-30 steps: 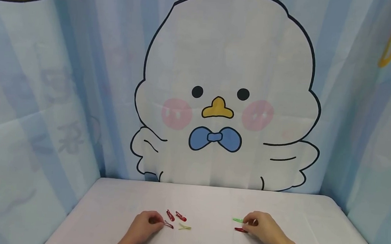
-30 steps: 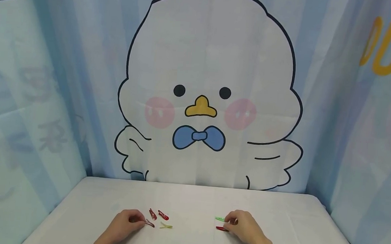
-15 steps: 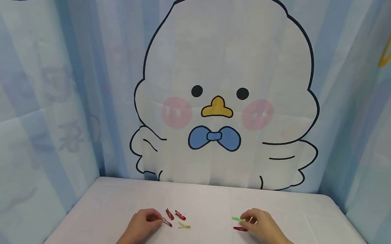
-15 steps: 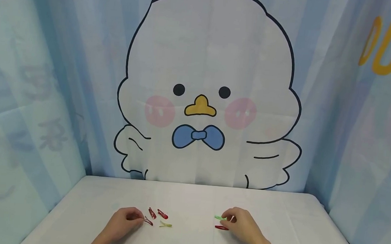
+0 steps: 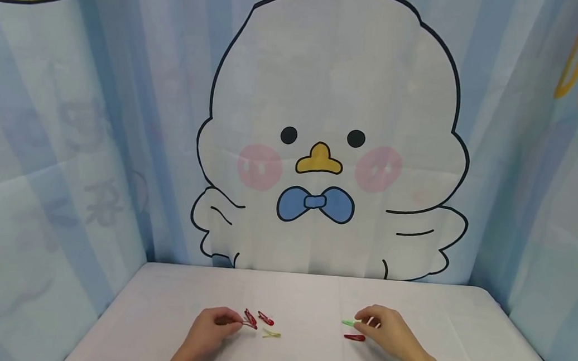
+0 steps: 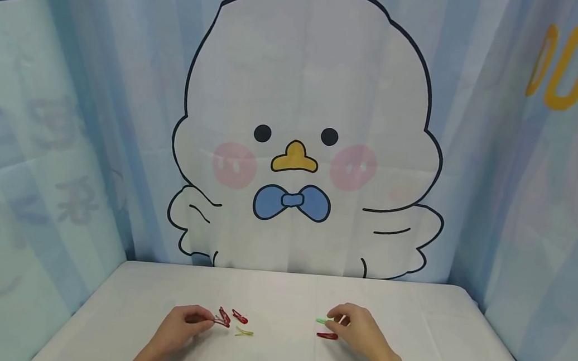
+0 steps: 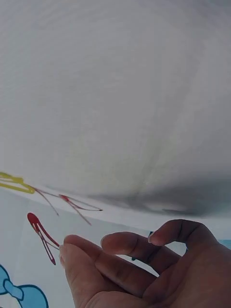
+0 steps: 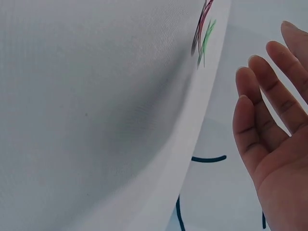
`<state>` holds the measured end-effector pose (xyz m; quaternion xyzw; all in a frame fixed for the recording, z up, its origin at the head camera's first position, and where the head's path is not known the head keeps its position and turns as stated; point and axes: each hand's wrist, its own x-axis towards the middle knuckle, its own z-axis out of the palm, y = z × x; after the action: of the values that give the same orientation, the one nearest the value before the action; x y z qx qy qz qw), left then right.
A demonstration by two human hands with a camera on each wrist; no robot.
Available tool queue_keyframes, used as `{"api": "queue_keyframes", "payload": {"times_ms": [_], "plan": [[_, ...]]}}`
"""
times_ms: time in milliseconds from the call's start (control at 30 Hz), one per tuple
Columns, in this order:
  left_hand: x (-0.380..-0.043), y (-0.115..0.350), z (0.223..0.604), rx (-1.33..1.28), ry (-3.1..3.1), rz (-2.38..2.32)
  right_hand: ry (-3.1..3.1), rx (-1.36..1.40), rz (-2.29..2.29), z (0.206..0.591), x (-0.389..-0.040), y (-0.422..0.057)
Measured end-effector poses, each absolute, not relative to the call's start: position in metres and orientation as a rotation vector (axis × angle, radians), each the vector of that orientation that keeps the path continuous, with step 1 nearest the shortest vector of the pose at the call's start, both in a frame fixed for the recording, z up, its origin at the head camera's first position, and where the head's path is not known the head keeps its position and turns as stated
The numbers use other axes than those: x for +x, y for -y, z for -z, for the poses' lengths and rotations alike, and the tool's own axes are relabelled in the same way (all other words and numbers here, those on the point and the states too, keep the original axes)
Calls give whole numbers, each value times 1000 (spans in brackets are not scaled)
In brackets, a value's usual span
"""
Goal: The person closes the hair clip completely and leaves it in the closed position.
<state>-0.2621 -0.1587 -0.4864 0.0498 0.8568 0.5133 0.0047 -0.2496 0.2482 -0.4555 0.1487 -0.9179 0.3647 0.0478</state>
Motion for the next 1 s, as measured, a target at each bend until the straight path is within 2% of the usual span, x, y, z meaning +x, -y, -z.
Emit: {"api": "queue_keyframes", "payload": {"times_ms": [1000], "plan": [[-256,131,472,202,-2411,-1874,2756,428,-1212,444,-246,-236]]}}
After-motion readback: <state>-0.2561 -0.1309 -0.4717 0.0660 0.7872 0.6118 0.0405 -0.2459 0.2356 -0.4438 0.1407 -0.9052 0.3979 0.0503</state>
